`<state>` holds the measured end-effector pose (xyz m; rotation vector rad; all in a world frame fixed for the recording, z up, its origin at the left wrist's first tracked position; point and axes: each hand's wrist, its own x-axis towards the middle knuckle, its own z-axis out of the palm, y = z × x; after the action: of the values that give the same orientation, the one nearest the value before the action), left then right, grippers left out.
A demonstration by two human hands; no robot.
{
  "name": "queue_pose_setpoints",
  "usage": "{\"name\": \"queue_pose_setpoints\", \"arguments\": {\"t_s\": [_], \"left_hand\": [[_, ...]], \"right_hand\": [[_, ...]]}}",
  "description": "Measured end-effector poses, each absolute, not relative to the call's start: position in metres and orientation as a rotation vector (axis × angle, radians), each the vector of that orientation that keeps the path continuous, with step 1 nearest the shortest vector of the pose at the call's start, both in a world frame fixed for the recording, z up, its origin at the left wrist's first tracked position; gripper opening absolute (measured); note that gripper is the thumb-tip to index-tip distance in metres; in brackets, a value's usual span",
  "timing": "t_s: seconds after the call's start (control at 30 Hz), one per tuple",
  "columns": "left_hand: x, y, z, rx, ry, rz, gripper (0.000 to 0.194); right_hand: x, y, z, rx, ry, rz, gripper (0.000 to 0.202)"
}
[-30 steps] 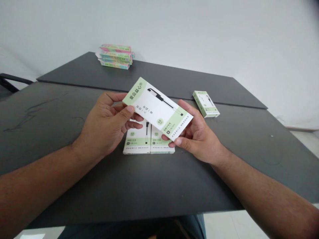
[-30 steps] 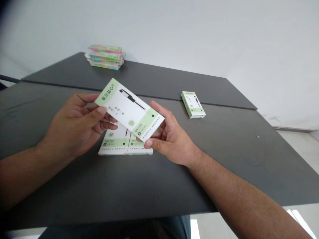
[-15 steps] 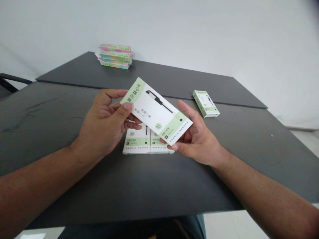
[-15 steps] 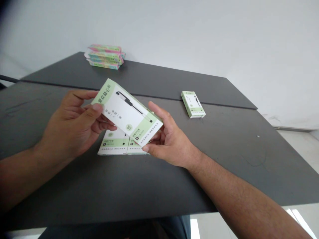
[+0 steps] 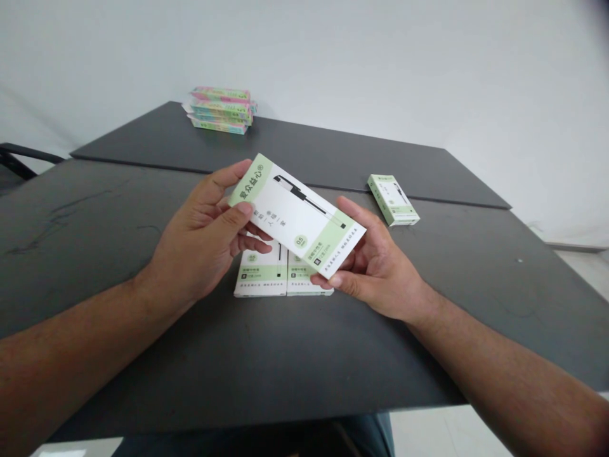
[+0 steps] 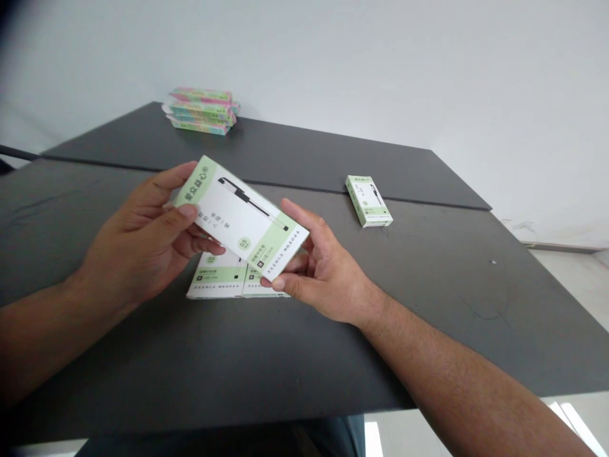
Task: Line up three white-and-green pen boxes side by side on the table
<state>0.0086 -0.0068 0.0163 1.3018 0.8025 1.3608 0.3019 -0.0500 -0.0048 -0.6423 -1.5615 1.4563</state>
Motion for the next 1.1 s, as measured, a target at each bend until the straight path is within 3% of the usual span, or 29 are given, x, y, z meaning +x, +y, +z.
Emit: {"name": "queue_pose_setpoints", "arguments": {"t_s": [0.13,0.3,0.5,0.67,0.83,1.1], "left_hand": [[0.007,-0.006,0.016,1.308,0.783,1.375,0.067],[0.004,-0.006,0.015,1.35,0.806,1.365,0.072],[0.004,-0.008,0.015,1.341,0.875,1.328,0.071],[0.005,-0.01,0.018,1.327,0.866,1.302,0.072],[0.011,-0.015,0.02,1.325,0.838,1.386,0.054],[0.013,-0.017,0.018,1.4,0.826,1.423,0.051]], "right_hand": [[0.305,-0.05,-0.006,-0.587,-1.58,1.48,0.107],[0.311,-0.048,-0.002,-0.468,-1.612,1.466,0.076],[0.313,-0.044,-0.001,-0.436,-1.583,1.426,0.052],[0.316,-0.042,-0.005,-0.519,-1.566,1.411,0.05],[0.316,-0.041,-0.003,-0.544,-1.499,1.419,0.041],[0.318,-0.04,-0.002,-0.562,-1.565,1.438,0.048]]}}
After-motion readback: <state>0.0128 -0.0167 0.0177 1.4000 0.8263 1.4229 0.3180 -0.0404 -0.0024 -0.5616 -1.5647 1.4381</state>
